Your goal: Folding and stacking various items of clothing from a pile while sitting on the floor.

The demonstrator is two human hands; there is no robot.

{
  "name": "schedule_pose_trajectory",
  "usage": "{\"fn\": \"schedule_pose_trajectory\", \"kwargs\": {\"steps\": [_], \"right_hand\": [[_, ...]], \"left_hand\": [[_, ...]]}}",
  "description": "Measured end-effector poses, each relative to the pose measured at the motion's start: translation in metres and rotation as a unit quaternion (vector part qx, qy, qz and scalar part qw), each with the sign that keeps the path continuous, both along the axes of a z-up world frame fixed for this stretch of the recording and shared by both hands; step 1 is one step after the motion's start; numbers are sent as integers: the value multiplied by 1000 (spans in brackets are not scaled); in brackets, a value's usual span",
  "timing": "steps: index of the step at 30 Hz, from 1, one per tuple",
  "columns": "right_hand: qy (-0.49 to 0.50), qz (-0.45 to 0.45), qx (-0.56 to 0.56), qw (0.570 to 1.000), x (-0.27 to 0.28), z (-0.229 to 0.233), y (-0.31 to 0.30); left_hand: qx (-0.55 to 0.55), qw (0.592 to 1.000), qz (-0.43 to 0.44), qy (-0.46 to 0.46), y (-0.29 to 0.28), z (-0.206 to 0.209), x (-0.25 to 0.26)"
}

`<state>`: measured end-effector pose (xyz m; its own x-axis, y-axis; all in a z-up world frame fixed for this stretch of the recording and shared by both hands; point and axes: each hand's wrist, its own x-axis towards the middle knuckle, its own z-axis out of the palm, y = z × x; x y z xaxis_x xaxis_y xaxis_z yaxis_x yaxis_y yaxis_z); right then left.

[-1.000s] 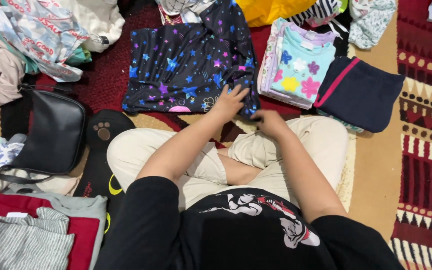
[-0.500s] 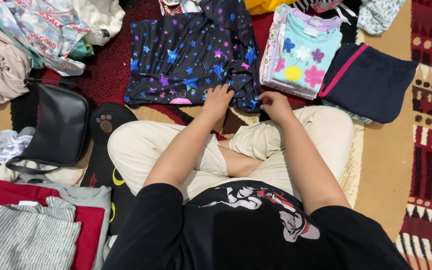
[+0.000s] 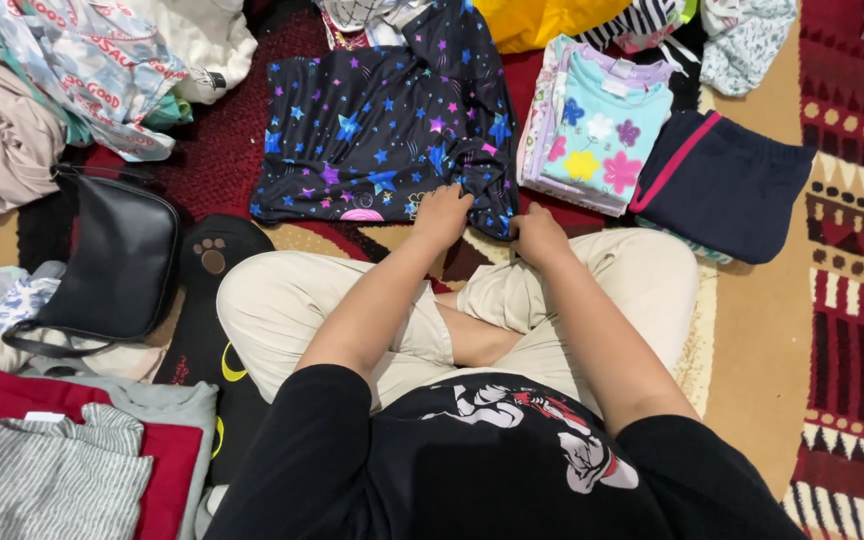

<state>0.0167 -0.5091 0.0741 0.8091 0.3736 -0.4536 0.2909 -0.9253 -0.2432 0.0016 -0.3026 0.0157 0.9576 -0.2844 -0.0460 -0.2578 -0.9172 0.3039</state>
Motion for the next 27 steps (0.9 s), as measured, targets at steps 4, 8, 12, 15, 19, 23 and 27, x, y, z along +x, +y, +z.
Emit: {"fn": "schedule_pose_trajectory", "kwargs": {"steps": [4, 8, 12, 15, 19, 23, 27], "right_hand": [[-22, 24, -15, 999, 0, -4, 1], [-38, 41, -14, 998, 2, -2, 1], [-6, 1, 133, 991, 7, 5, -1], [4, -65, 256, 964, 7, -2, -12], [-27, -162, 373, 913, 14, -16, -21], [-9, -226, 441, 868, 28, -8, -25], [28, -261, 515, 816, 46, 25, -22]], "left_hand": [[-18, 1000, 20, 1, -2, 0, 7], [-139, 989, 50, 12, -4, 48, 7], [-360, 933, 25, 10, 34, 104, 28], [-304, 951, 53, 23, 112, 110, 42], [-43, 971, 199, 127, 249, 55, 45], [16, 931, 289, 225, 314, -34, 3], [-55, 939, 281, 189, 269, 35, 10]]}}
